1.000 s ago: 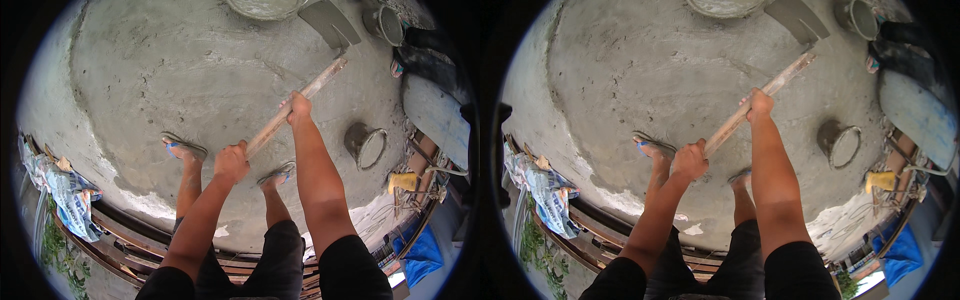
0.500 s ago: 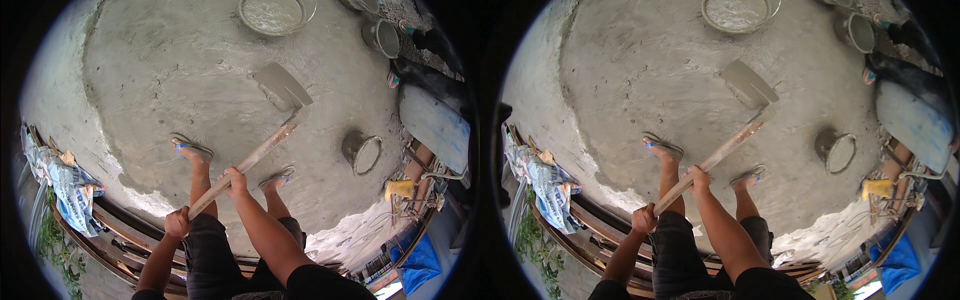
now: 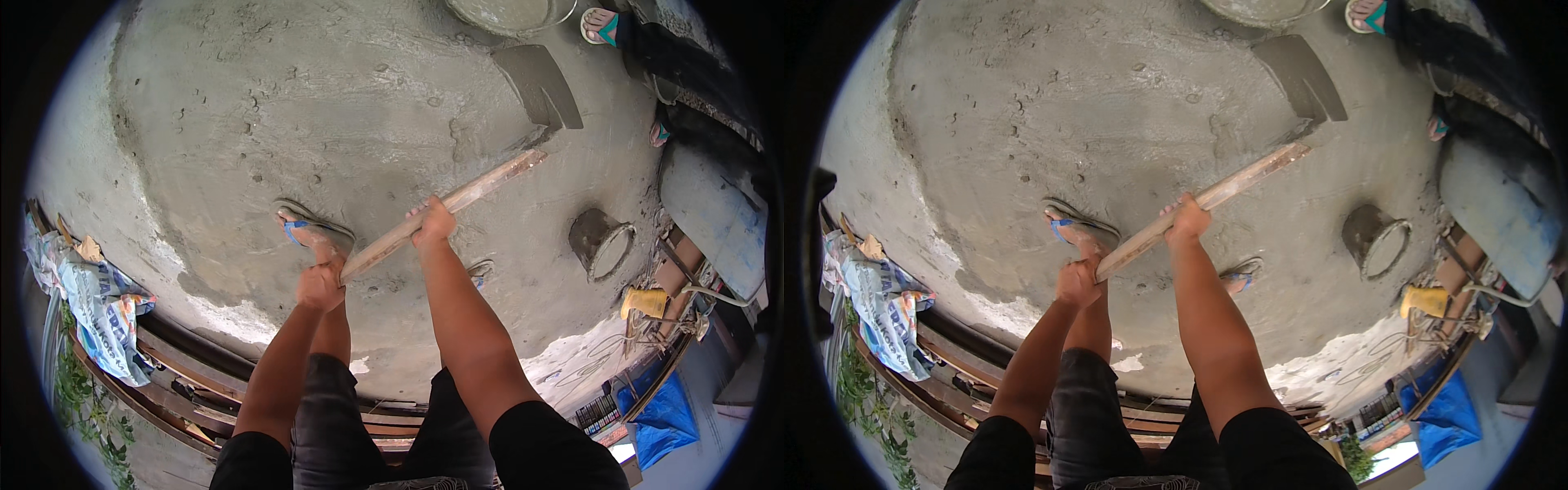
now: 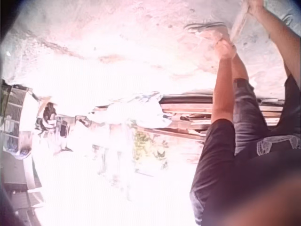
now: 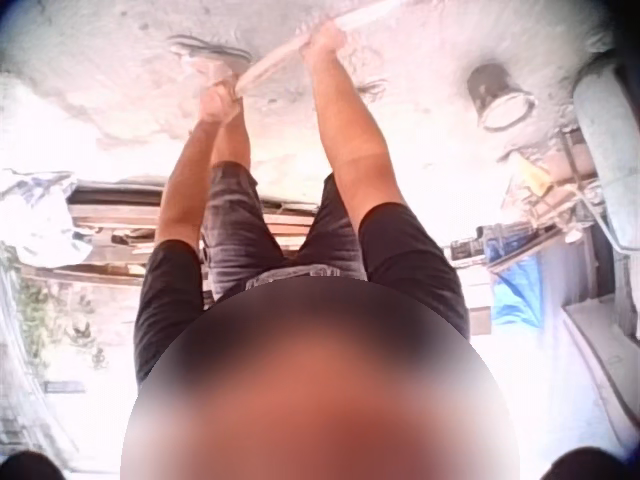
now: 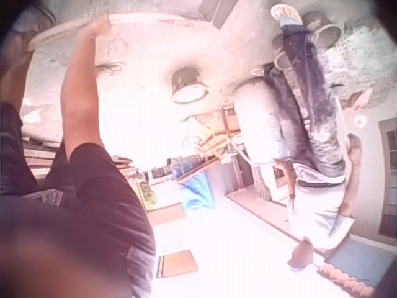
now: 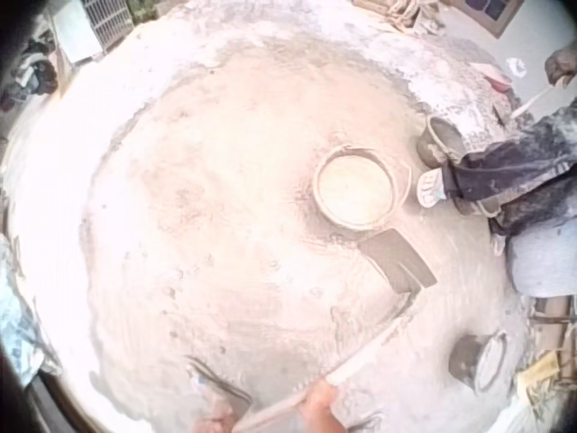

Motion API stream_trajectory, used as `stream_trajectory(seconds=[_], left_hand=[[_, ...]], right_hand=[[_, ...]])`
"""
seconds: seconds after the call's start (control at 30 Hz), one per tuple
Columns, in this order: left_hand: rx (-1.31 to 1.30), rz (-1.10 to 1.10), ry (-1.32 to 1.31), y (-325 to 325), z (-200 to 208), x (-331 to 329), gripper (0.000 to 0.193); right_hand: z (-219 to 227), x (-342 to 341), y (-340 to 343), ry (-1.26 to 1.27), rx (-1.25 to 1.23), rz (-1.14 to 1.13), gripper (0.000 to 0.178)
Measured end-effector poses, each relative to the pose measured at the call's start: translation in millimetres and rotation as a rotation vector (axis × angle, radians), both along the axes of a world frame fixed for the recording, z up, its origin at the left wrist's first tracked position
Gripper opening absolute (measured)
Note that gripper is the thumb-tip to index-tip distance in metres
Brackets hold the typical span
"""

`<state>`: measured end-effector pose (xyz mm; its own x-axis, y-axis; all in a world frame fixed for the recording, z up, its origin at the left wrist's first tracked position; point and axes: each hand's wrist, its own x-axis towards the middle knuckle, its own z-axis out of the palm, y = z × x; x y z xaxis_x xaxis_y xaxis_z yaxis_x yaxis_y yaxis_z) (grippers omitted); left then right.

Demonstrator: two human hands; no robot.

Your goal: The person uses a hoe to spread and level wet concrete on a floor surface. They repeatedly pull and push the material to create a smooth, even layer across the area.

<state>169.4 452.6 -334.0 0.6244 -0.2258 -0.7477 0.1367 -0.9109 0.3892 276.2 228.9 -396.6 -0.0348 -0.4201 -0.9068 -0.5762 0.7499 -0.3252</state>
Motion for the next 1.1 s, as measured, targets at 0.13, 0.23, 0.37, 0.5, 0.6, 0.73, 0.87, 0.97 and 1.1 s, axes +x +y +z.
stream_trajectory(seconds=[0.13, 0.23, 0.37, 0.5, 0.6, 0.73, 0.87, 0.97, 1.1], left_hand=[[0.039, 0.067, 0.045, 60.8, 79.7, -44.3, 0.023], [0.136, 0.177, 0.113, 98.0, 159.1, -92.5, 0.017], [0.201, 0.363, 0.074, 118.6, 238.9, -129.4, 0.023], [0.178, 0.546, -0.046, 121.3, 216.1, -79.5, 0.021], [0.121, 0.773, -0.103, 100.0, 156.0, -2.6, 0.028], [-0.151, 1.005, -0.103, 36.5, 109.6, 78.4, 0.031], [-0.199, 1.103, 0.141, -32.2, 134.7, 67.4, 0.032], [-0.229, 1.13, 0.246, -81.0, 163.4, 21.2, 0.035], [-0.249, 1.096, 0.281, -159.3, 216.4, -54.1, 0.041]], right_hand=[[44.1, -52.1, 69.9, 0.027, 0.199, 0.033, 0.01], [97.7, -94.0, 123.0, 0.01, 0.376, 0.042, 0.011], [157.9, -96.4, 184.5, -0.029, 0.438, 0.233, 0.012], [152.8, -7.2, 228.4, -0.157, 0.392, 0.495, 0.015], [114.0, 99.5, 252.6, -0.315, 0.256, 0.731, 0.027], [92.3, 190.9, 239.5, -0.352, 0.036, 1.247, 0.028], [106.1, 172.1, 190.4, -0.193, -0.123, 1.485, 0.036], [118.6, 117.6, 144.6, -0.122, -0.165, 1.559, 0.04], [151.0, 31.1, 62.7, 0.054, -0.1, 1.557, 0.035]])
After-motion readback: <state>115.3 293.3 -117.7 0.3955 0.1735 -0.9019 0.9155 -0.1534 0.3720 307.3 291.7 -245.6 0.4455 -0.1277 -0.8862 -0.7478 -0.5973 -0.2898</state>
